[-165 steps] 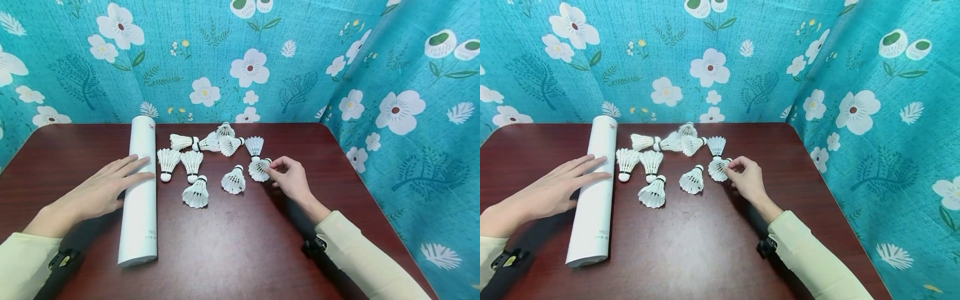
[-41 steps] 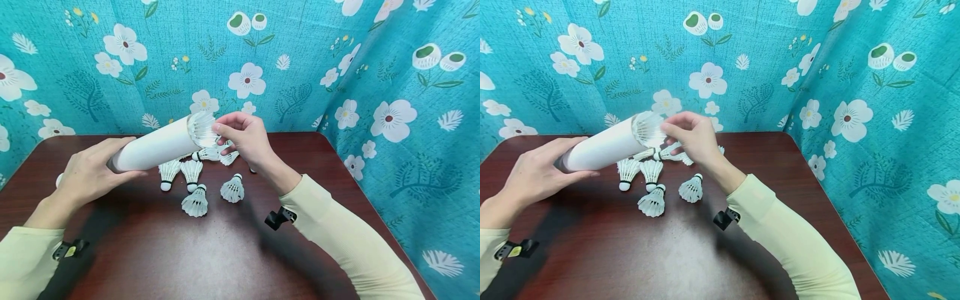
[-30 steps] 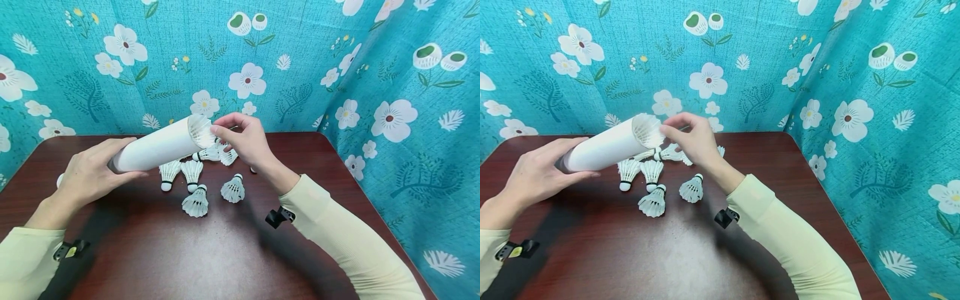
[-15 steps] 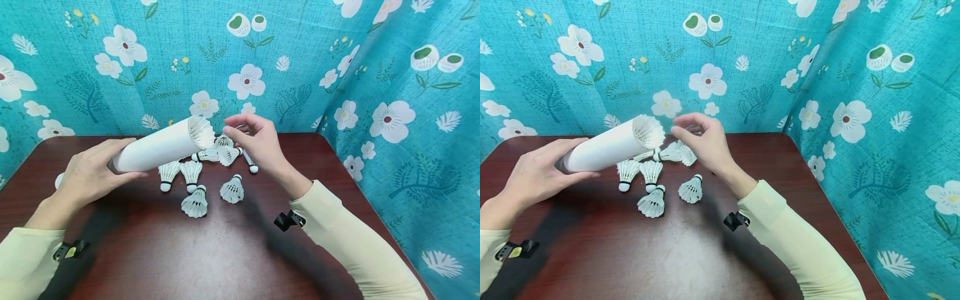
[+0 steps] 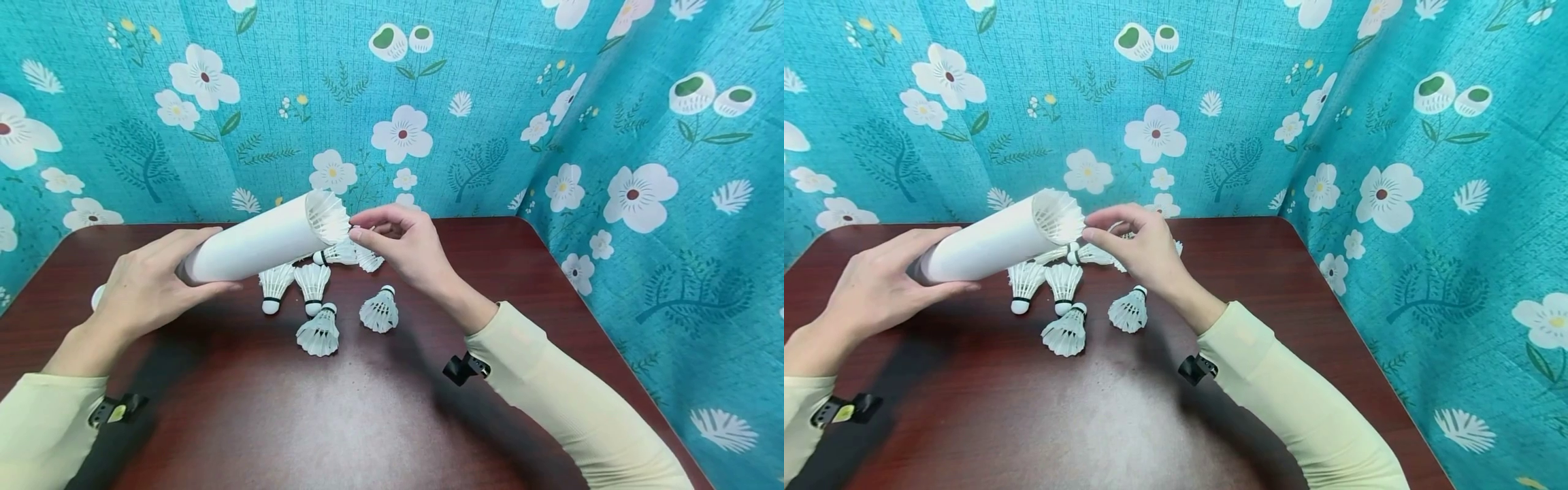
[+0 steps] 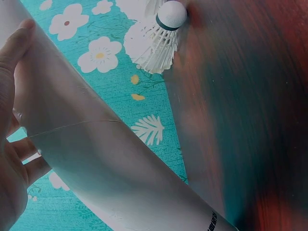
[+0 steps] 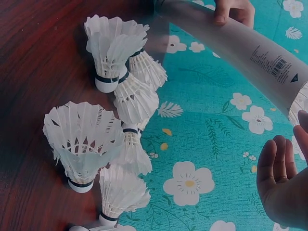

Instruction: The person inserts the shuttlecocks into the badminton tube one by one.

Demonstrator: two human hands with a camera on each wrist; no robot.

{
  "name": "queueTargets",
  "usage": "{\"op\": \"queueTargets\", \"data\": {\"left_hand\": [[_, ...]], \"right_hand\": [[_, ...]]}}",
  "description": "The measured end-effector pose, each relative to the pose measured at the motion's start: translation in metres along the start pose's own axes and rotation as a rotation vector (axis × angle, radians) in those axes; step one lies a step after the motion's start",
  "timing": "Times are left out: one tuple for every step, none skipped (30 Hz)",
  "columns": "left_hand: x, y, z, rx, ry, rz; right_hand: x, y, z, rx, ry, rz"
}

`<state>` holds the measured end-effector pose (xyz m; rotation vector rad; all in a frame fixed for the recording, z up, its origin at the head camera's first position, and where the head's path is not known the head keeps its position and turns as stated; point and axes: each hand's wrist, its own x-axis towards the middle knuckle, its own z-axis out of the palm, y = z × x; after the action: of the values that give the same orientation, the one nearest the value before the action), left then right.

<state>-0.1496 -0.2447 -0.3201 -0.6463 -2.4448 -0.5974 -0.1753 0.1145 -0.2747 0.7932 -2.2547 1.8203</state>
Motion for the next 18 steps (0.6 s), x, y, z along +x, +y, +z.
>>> {"op": "queueTargets", "data": {"left_hand": [[0.0,0.0,0.0,0.0,-0.001,-0.001],[-0.0001,0.0,0.0,0.0,-0.001,-0.001],[-0.0001,0.0001,-0.0001,-0.001,-0.001,-0.001],[-0.0002,0.0001,-0.0002,-0.001,0.0,0.0],[-0.0003,0.0001,-0.0003,-0.001,0.001,0.0],[-0.0004,0.0,-0.0004,-0.001,0.003,0.002],[-0.0003,-0.0001,-0.0004,0.0,0.004,0.004],[-0.0003,-0.0001,-0.0005,-0.001,0.004,0.004],[-0.0001,-0.0001,-0.0006,-0.002,0.004,0.005],[0.0001,-0.0001,-0.0007,-0.002,0.003,0.005],[0.0003,-0.0001,-0.0008,-0.003,0.003,0.006],[0.0005,-0.0001,-0.0009,-0.004,0.002,0.005],[0.0006,0.0001,-0.001,-0.004,0.001,0.004],[0.0006,0.0002,-0.0012,-0.004,0.001,0.004],[0.0006,0.0002,-0.0013,-0.004,0.001,0.003],[0.0006,0.0002,-0.0014,-0.003,0.0,0.003],[0.0004,0.0002,-0.0015,-0.003,0.0,0.002],[0.0002,0.0001,-0.0016,-0.002,0.0,0.001]], "right_hand": [[0.0,-0.0001,0.0003,-0.002,0.0,0.003],[-0.0001,-0.0002,0.0006,-0.005,-0.001,0.007],[-0.0002,-0.0003,0.0008,-0.008,-0.001,0.011],[-0.0005,-0.0007,0.001,-0.011,-0.002,0.015],[-0.0005,-0.0005,0.001,-0.014,-0.003,0.018],[-0.0006,-0.0004,0.0009,-0.016,-0.004,0.02],[-0.0008,-0.0006,0.0007,-0.018,-0.005,0.024],[-0.0008,-0.0006,0.0007,-0.017,-0.007,0.024],[-0.0008,-0.0006,0.0005,-0.012,-0.009,0.026],[-0.0009,-0.0007,0.0004,-0.008,-0.012,0.029],[-0.0009,-0.0005,0.0002,-0.003,-0.017,0.03],[-0.0012,-0.0008,0.0002,0.004,-0.021,0.033],[-0.0013,-0.0008,0.0002,0.009,-0.025,0.036],[-0.0014,-0.0007,0.0002,0.012,-0.03,0.037],[-0.0015,-0.0007,0.0003,0.012,-0.034,0.038],[-0.0017,-0.0006,0.0005,0.012,-0.038,0.038],[-0.0017,-0.0004,0.0007,0.011,-0.043,0.037],[-0.0016,-0.0001,0.001,0.011,-0.046,0.036]]}}
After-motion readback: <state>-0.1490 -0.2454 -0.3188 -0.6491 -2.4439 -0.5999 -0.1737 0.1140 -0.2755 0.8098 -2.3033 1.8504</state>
